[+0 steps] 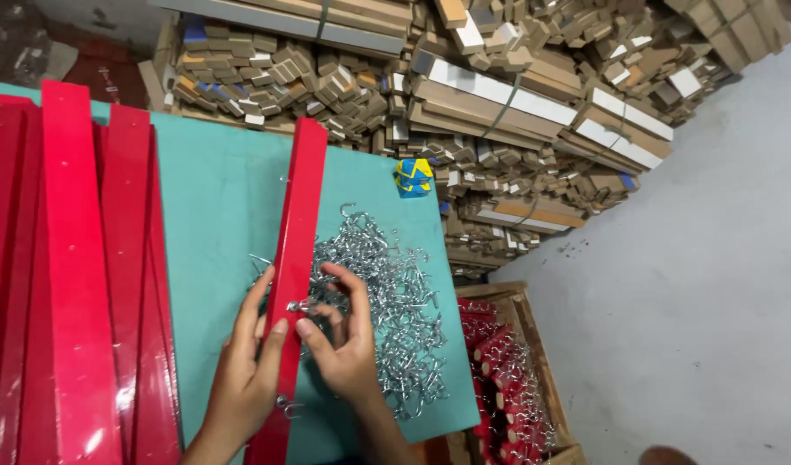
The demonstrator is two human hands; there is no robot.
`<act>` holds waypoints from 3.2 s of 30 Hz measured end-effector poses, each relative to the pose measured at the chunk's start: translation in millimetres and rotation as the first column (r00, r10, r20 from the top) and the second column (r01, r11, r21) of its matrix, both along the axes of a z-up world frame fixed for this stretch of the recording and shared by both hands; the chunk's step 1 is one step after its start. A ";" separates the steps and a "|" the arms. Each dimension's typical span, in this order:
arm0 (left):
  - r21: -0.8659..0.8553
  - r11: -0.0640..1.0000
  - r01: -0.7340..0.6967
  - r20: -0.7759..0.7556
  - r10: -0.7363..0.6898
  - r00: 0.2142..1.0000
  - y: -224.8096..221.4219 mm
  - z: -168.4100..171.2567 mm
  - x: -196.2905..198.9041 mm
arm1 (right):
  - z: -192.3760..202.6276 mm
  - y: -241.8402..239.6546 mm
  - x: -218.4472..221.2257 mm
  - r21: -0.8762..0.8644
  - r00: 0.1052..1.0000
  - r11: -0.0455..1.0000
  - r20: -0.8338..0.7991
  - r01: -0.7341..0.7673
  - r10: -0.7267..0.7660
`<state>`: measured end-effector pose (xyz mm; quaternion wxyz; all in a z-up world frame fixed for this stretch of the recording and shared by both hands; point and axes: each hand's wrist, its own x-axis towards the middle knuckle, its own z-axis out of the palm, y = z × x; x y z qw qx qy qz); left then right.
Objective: Attaching metal hooks to red plastic strips and packing the finished items into a crate
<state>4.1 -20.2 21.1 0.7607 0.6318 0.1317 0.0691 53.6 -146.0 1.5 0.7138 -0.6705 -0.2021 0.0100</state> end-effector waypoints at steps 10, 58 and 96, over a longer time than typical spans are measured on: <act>0.007 1.000 0.022 0.051 -0.023 0.998 -2.2 3.2 -3.7 | 59.8 -29.3 -3.3 -0.044 0.938 0.957 0.218 0.286 -0.270; -0.097 0.995 -0.030 0.062 0.036 0.997 -3.0 -16.7 4.7 | 27.4 -0.6 16.4 -0.284 0.931 0.955 0.364 0.084 0.026; -0.123 0.992 -0.035 -0.137 0.018 0.990 3.9 -7.2 9.1 | 13.6 -51.0 95.8 -0.661 0.939 0.723 0.339 0.202 0.048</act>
